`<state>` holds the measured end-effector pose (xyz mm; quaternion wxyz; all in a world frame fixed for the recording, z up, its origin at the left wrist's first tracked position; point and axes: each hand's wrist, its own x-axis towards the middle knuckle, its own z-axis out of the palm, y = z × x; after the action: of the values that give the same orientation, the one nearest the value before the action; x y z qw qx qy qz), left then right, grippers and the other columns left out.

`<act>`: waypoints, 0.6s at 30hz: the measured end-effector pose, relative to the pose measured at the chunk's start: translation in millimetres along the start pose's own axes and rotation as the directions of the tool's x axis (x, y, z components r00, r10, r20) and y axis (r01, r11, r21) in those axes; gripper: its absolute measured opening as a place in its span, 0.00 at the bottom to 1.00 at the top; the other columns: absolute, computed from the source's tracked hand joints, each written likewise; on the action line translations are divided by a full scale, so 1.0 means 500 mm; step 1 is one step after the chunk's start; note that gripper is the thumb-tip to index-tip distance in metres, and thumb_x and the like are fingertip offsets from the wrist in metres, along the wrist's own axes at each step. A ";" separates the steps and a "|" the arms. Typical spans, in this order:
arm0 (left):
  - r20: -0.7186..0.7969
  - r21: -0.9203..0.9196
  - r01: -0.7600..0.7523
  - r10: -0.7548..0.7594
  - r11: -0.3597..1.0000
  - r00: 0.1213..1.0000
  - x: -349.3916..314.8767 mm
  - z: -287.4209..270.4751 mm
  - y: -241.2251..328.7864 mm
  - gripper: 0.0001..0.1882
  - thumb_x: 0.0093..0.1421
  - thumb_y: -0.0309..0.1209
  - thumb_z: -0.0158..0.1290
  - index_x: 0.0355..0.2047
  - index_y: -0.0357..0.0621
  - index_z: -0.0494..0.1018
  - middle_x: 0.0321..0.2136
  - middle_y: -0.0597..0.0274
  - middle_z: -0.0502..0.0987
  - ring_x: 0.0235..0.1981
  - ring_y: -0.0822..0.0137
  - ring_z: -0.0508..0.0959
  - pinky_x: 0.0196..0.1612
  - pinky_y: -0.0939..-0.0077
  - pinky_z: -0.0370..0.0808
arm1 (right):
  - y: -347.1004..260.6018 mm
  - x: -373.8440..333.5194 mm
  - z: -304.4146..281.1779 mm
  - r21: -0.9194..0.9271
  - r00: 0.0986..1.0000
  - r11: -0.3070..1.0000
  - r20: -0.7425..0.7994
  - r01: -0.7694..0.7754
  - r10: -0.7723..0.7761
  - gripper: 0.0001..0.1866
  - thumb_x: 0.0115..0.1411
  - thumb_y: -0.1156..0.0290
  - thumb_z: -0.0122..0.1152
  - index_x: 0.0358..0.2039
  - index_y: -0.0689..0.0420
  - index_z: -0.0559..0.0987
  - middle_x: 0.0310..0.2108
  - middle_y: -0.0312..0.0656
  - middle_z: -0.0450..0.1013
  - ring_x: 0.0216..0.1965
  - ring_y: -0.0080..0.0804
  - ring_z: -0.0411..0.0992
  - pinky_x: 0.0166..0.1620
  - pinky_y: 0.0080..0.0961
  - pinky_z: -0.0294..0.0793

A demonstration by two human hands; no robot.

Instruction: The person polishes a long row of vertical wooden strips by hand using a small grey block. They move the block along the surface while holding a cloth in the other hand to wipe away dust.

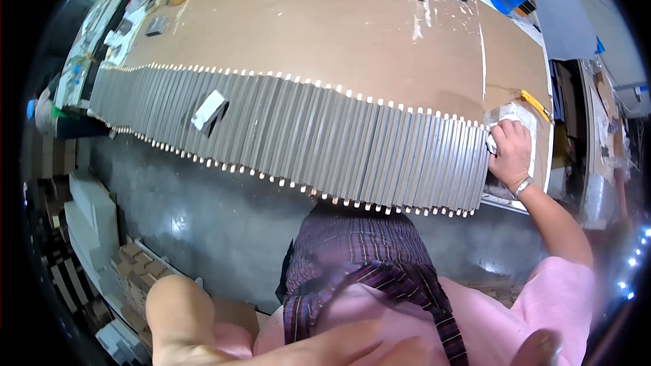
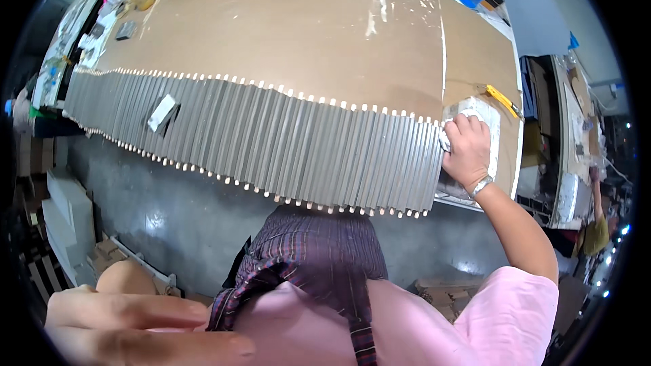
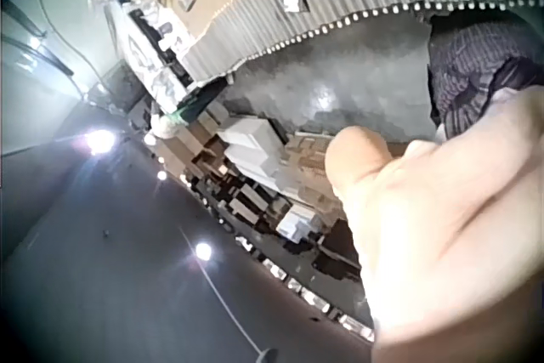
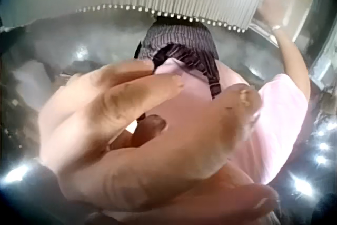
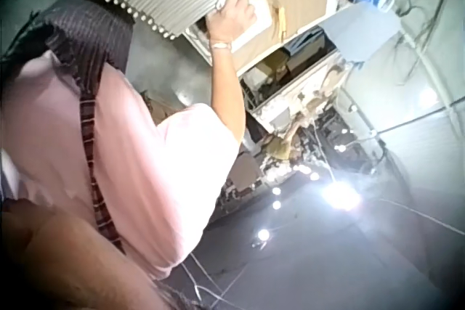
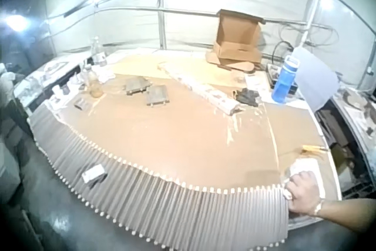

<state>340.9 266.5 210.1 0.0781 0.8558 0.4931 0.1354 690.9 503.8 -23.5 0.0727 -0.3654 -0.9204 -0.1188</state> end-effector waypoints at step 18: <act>0.078 -0.039 0.054 -0.051 0.998 0.996 0.040 0.026 0.139 0.19 0.50 0.26 0.61 0.44 0.35 0.75 0.31 0.57 0.83 0.28 0.56 0.82 0.33 0.63 0.78 | 0.011 -0.012 0.006 0.006 1.000 1.000 -0.005 0.027 -0.027 0.17 0.38 0.76 0.63 0.33 0.56 0.75 0.36 0.43 0.69 0.42 0.44 0.67 0.47 0.40 0.65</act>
<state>411.6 249.2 219.6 0.1183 0.8453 0.5092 0.1103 698.8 504.4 -26.7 0.0746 -0.3524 -0.9254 -0.1178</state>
